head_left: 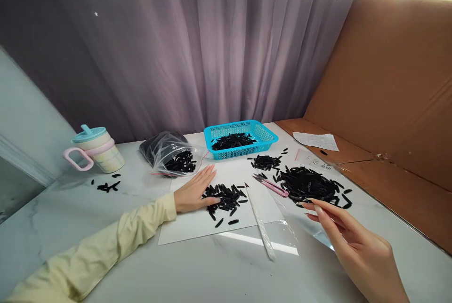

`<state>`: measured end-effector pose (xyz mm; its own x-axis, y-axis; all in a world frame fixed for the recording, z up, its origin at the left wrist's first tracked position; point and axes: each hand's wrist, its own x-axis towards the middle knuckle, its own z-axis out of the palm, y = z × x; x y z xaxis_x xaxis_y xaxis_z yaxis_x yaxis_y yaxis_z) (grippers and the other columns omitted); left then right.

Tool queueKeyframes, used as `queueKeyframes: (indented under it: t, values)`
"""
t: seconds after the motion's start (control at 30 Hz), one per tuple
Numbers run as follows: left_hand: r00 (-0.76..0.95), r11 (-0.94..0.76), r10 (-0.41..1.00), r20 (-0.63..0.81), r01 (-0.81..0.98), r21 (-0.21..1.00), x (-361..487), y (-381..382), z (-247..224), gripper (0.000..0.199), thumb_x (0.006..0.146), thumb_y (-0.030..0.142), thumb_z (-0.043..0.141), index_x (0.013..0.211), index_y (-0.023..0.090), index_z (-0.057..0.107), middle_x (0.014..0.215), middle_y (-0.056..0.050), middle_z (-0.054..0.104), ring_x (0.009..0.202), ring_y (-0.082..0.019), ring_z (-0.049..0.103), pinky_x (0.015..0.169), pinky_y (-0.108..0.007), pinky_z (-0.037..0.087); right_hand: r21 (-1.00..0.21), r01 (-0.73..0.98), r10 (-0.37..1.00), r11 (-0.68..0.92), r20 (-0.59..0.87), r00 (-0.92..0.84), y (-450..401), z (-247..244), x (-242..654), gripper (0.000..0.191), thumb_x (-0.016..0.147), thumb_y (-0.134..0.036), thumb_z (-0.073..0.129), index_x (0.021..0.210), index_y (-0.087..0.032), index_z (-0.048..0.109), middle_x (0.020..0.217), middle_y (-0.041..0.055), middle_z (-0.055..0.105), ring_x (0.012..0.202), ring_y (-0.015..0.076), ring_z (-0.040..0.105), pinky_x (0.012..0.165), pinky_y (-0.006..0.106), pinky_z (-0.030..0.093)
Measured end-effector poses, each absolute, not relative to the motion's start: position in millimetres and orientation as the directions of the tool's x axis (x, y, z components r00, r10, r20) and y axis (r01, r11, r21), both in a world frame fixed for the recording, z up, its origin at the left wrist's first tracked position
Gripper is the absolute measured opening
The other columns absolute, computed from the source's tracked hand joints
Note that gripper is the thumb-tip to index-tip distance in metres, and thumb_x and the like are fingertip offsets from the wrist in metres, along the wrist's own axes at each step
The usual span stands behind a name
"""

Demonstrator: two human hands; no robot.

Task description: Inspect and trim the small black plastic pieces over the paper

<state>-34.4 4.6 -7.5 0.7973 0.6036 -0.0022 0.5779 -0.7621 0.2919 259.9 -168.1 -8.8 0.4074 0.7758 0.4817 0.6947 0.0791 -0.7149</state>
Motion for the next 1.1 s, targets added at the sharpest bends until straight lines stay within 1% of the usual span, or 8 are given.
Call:
queueKeyframes:
  t: [0.07, 0.23, 0.37, 0.47, 0.63, 0.93, 1.0, 1.1]
  values:
    - [0.813, -0.770, 0.583, 0.013, 0.547, 0.328, -15, 11, -8, 0.084, 0.082, 0.063, 0.035, 0.141, 0.007, 0.018, 0.149, -0.018, 0.008, 0.137, -0.028, 0.007, 0.111, -0.049, 0.010, -0.726, 0.682, 0.771, 0.086, 0.482, 0.416, -168, -8, 260, 0.026, 0.084, -0.046, 0.049, 0.095, -0.026, 0.062, 0.088, -0.0009, 0.071, 0.074, 0.0189, 0.069, 0.060, 0.023, 0.055]
    - [0.886, -0.826, 0.444, 0.132, 0.348, 0.444, 13, 10, 3, 0.059, 0.091, 0.053, 0.024, 0.136, 0.016, 0.035, 0.147, -0.008, 0.027, 0.133, -0.017, 0.028, 0.110, -0.035, 0.024, -0.736, 0.670, 0.771, 0.096, 0.480, 0.418, -169, -6, 259, 0.026, 0.085, -0.045, 0.049, 0.095, -0.024, 0.061, 0.088, 0.0003, 0.071, 0.073, 0.0182, 0.069, 0.062, 0.023, 0.055]
    - [0.821, -0.772, 0.529, 0.213, 0.362, 0.522, -5, 26, 12, 0.059, 0.094, 0.045, 0.009, 0.120, 0.015, 0.053, 0.140, -0.007, 0.041, 0.127, -0.017, 0.037, 0.110, -0.035, 0.025, -0.743, 0.666, 0.766, 0.074, 0.470, 0.439, -171, -5, 258, 0.027, 0.085, -0.045, 0.048, 0.096, -0.024, 0.061, 0.088, 0.0006, 0.071, 0.073, 0.0187, 0.069, 0.063, 0.024, 0.054]
    - [0.776, -0.719, 0.611, 0.156, 0.462, 0.519, -20, 40, 3, 0.059, 0.094, 0.044, 0.008, 0.125, 0.012, 0.048, 0.140, -0.011, 0.040, 0.129, -0.021, 0.036, 0.110, -0.043, 0.022, -0.737, 0.672, 0.766, 0.073, 0.473, 0.436, -171, -5, 257, 0.028, 0.084, -0.047, 0.048, 0.094, -0.024, 0.061, 0.086, 0.0006, 0.071, 0.071, 0.0193, 0.069, 0.062, 0.025, 0.054]
    - [0.805, -0.715, 0.590, 0.059, 0.486, 0.503, 3, 42, -18, 0.059, 0.094, 0.046, 0.016, 0.136, 0.009, 0.034, 0.145, -0.013, 0.028, 0.135, -0.020, 0.021, 0.112, -0.043, 0.014, -0.737, 0.671, 0.759, 0.073, 0.478, 0.443, -170, -5, 257, 0.030, 0.084, -0.048, 0.048, 0.096, -0.023, 0.061, 0.087, 0.0019, 0.071, 0.070, 0.0198, 0.069, 0.063, 0.027, 0.054]
    - [0.901, -0.754, 0.432, 0.035, 0.340, 0.562, 15, 1, 7, 0.049, 0.094, 0.043, 0.025, 0.132, 0.019, 0.043, 0.138, -0.005, 0.043, 0.128, -0.014, 0.036, 0.110, -0.031, 0.025, -0.750, 0.658, 0.759, 0.058, 0.462, 0.459, -173, -6, 257, 0.026, 0.085, -0.044, 0.049, 0.096, -0.024, 0.061, 0.085, 0.0018, 0.071, 0.068, 0.0187, 0.068, 0.060, 0.026, 0.053]
    - [0.924, -0.801, 0.378, 0.058, 0.295, 0.521, 5, -7, 10, 0.049, 0.091, 0.046, 0.034, 0.133, 0.022, 0.042, 0.140, -0.006, 0.041, 0.128, -0.019, 0.036, 0.109, -0.037, 0.025, -0.758, 0.650, 0.755, 0.054, 0.457, 0.470, -173, -6, 256, 0.026, 0.085, -0.043, 0.049, 0.096, -0.024, 0.061, 0.083, 0.0021, 0.071, 0.067, 0.0187, 0.068, 0.056, 0.025, 0.053]
    - [0.923, -0.868, 0.382, 0.042, 0.343, 0.358, -2, -14, 9, 0.069, 0.076, 0.061, 0.052, 0.136, 0.030, 0.037, 0.149, -0.008, 0.021, 0.134, -0.037, 0.016, 0.105, -0.061, 0.007, -0.757, 0.650, 0.757, 0.061, 0.460, 0.465, -173, -5, 255, 0.026, 0.084, -0.043, 0.050, 0.097, -0.023, 0.061, 0.083, 0.0025, 0.070, 0.066, 0.0185, 0.068, 0.051, 0.024, 0.053]
